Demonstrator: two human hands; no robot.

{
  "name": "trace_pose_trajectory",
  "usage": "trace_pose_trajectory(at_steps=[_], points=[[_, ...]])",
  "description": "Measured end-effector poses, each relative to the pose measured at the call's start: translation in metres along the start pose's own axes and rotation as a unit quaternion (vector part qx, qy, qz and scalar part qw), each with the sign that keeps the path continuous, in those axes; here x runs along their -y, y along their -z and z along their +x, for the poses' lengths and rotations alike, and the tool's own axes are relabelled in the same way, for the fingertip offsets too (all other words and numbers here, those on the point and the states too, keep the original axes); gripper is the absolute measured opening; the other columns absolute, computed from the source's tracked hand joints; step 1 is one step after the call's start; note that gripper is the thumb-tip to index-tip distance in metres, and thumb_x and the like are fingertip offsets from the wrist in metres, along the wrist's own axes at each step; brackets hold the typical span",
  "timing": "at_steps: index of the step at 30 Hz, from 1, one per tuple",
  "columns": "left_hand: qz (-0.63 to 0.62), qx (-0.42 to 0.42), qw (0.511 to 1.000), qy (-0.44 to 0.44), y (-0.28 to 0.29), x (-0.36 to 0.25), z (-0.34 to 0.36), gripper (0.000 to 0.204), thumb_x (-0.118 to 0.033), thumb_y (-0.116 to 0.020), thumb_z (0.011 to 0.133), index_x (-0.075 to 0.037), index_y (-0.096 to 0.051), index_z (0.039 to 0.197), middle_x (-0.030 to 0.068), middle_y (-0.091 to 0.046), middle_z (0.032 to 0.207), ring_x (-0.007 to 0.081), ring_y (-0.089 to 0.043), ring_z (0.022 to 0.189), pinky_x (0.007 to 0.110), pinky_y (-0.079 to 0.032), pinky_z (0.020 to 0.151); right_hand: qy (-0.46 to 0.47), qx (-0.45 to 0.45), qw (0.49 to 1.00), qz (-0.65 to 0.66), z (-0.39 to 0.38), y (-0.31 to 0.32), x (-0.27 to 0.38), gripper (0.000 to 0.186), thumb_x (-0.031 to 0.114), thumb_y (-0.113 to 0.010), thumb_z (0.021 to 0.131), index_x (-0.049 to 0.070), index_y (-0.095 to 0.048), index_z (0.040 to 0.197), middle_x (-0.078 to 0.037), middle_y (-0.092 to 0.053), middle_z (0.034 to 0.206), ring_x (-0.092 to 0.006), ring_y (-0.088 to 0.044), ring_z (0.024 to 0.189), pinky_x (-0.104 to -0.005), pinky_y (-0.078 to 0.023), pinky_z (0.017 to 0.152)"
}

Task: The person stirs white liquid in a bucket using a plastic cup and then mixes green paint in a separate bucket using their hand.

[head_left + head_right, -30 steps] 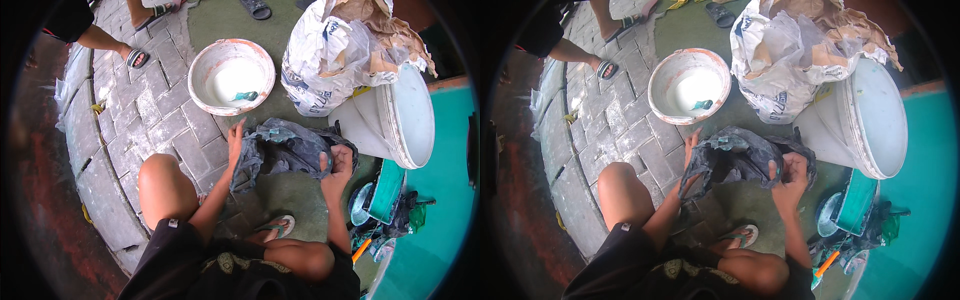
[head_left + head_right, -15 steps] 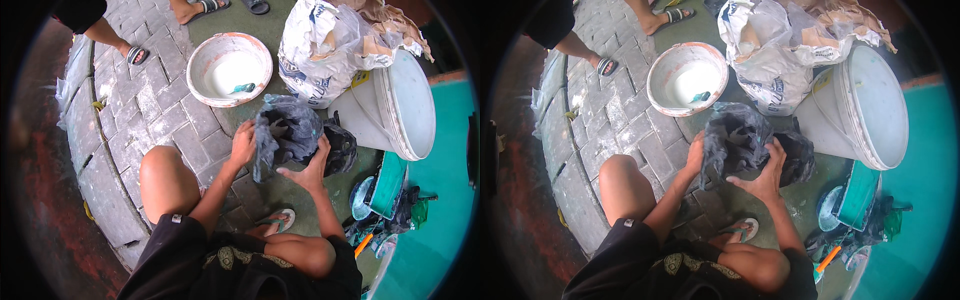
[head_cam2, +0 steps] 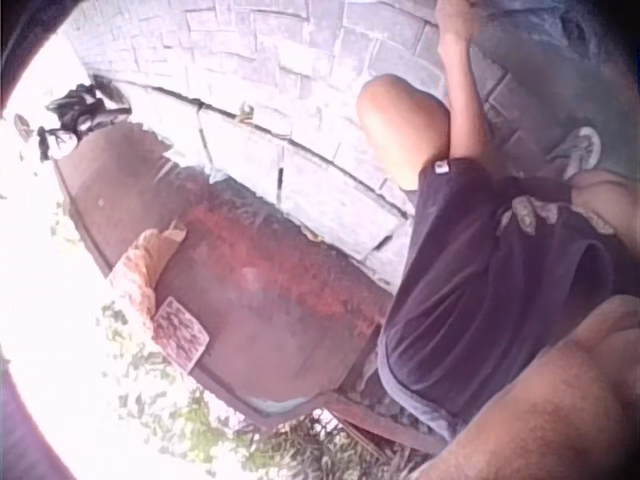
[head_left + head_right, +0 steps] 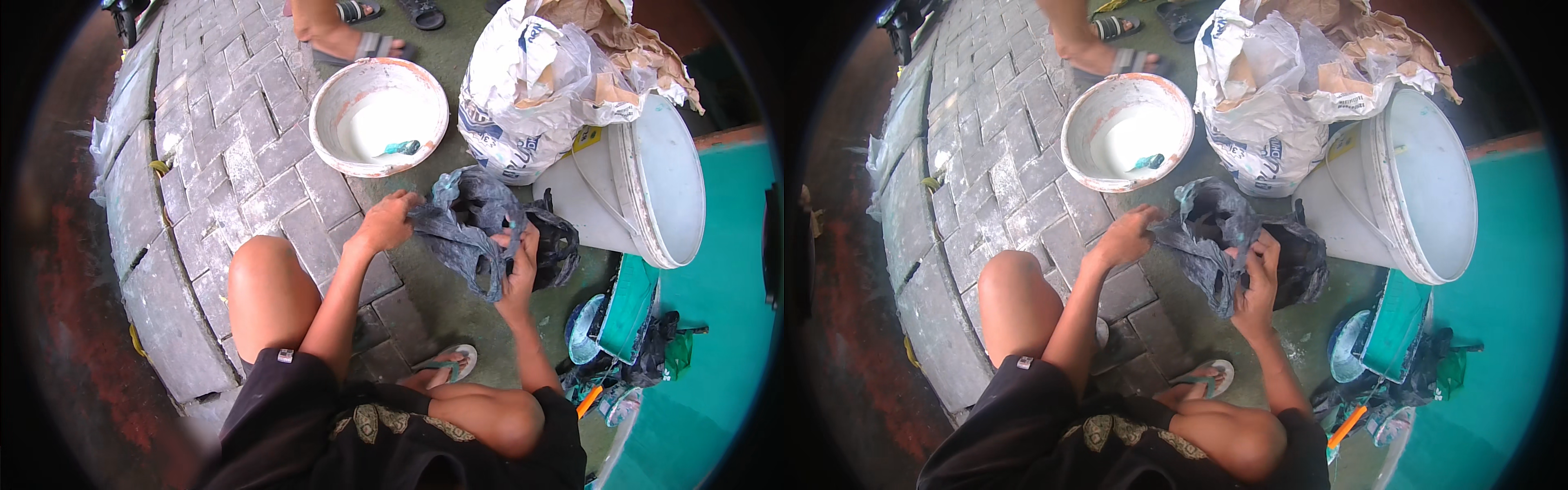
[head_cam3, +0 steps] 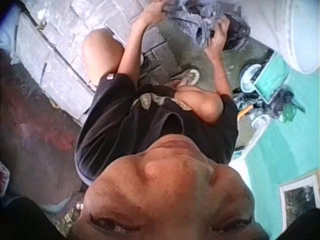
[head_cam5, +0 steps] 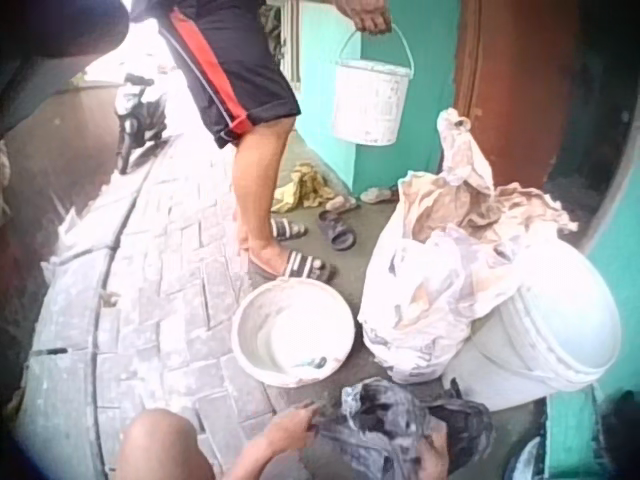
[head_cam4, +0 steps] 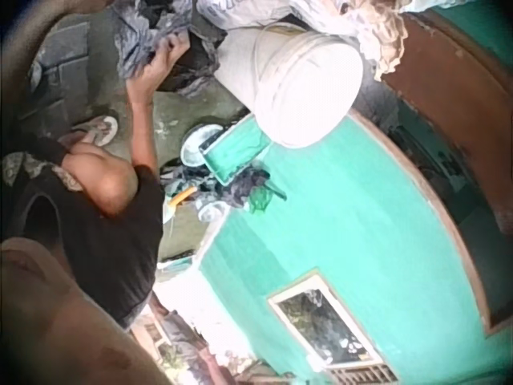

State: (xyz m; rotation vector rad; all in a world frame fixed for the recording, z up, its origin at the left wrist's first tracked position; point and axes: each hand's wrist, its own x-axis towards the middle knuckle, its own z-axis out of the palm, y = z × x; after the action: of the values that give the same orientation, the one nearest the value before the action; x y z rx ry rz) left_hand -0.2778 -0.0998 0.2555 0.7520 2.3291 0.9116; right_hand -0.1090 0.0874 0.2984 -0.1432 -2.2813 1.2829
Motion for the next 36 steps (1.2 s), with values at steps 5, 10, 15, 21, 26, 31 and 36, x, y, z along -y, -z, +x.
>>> trace_pose_trajectory(at_steps=[5, 10, 15, 21, 26, 31, 36], points=[[-0.494, 0.031, 0.869, 0.023, -0.031, 0.014, 0.034, 0.05, -0.031, -0.037, 0.099, -0.013, -0.044, 0.145, 0.0108, -0.046, 0.146, 0.0267, -0.039, 0.137, 0.039, -0.026, 0.115, 0.001, 0.094, 0.99, 0.108, 0.043, 0.021, 0.051, 0.016, 0.006, -0.065, 0.085, 0.0, -0.06, 0.1, -0.014, -0.054, 0.112, -0.0246, -0.056, 0.1, -0.0347, -0.045, 0.089], [-0.541, 0.153, 0.827, 0.026, -0.064, 0.02, 0.023, 0.074, -0.061, -0.031, 0.098, -0.01, -0.034, 0.151, 0.0093, -0.039, 0.152, 0.0236, -0.033, 0.141, 0.041, -0.021, 0.118, 0.015, 0.147, 0.98, 0.136, 0.089, 0.038, 0.123, 0.015, 0.009, -0.062, 0.089, -0.001, -0.06, 0.1, -0.011, -0.061, 0.099, -0.0204, -0.059, 0.092, -0.03, -0.045, 0.086], [-0.687, 0.33, 0.647, -0.003, -0.055, 0.017, 0.0, 0.096, -0.078, -0.033, 0.089, -0.008, -0.024, 0.155, 0.0131, -0.03, 0.157, 0.0283, -0.03, 0.143, 0.043, -0.019, 0.119, -0.017, 0.148, 0.988, -0.034, 0.152, 0.036, 0.118, 0.019, 0.009, -0.053, 0.093, -0.004, -0.061, 0.103, -0.01, -0.063, 0.103, -0.0183, -0.059, 0.097, -0.0281, -0.044, 0.09], [-0.645, 0.332, 0.682, -0.09, -0.058, 0.035, -0.01, 0.127, -0.072, -0.067, 0.073, -0.006, 0.001, 0.156, 0.0149, -0.009, 0.162, 0.0275, -0.013, 0.149, 0.042, -0.015, 0.12, -0.05, 0.07, 0.996, -0.034, 0.182, 0.03, 0.111, 0.024, 0.006, -0.053, 0.093, -0.005, -0.063, 0.113, -0.008, -0.066, 0.106, -0.0149, -0.059, 0.099, -0.0259, -0.042, 0.094], [-0.631, 0.333, 0.697, -0.078, -0.071, 0.012, -0.006, 0.138, -0.043, -0.092, 0.056, -0.007, -0.003, 0.156, 0.0149, -0.019, 0.16, 0.0265, -0.023, 0.146, 0.041, -0.021, 0.118, 0.03, 0.128, 0.982, -0.136, 0.186, -0.006, 0.128, 0.027, 0.01, -0.053, 0.096, -0.003, -0.064, 0.116, -0.007, -0.067, 0.104, -0.0127, -0.059, 0.097, -0.0262, -0.044, 0.089], [-0.793, 0.32, 0.518, -0.029, -0.117, 0.026, -0.021, 0.121, -0.05, -0.088, 0.063, -0.006, -0.021, 0.153, 0.0156, -0.037, 0.152, 0.0281, -0.037, 0.139, 0.045, -0.028, 0.117, 0.082, 0.25, 0.956, -0.127, 0.2, -0.086, 0.149, 0.021, 0.014, -0.049, 0.093, 0.0, -0.059, 0.106, -0.029, -0.058, 0.082, -0.0452, -0.058, 0.079, -0.0458, -0.045, 0.07], [-0.904, 0.248, 0.337, -0.09, -0.092, -0.018, -0.02, 0.119, -0.07, -0.079, 0.058, -0.014, -0.03, 0.151, 0.0123, -0.036, 0.153, 0.0337, -0.036, 0.139, 0.06, -0.027, 0.115, -0.03, 0.209, 0.972, -0.105, 0.284, -0.106, 0.07, 0.031, 0.018, -0.044, 0.095, -0.002, -0.059, 0.113, -0.027, -0.067, 0.094, -0.0411, -0.064, 0.095, -0.0438, -0.047, 0.085]])
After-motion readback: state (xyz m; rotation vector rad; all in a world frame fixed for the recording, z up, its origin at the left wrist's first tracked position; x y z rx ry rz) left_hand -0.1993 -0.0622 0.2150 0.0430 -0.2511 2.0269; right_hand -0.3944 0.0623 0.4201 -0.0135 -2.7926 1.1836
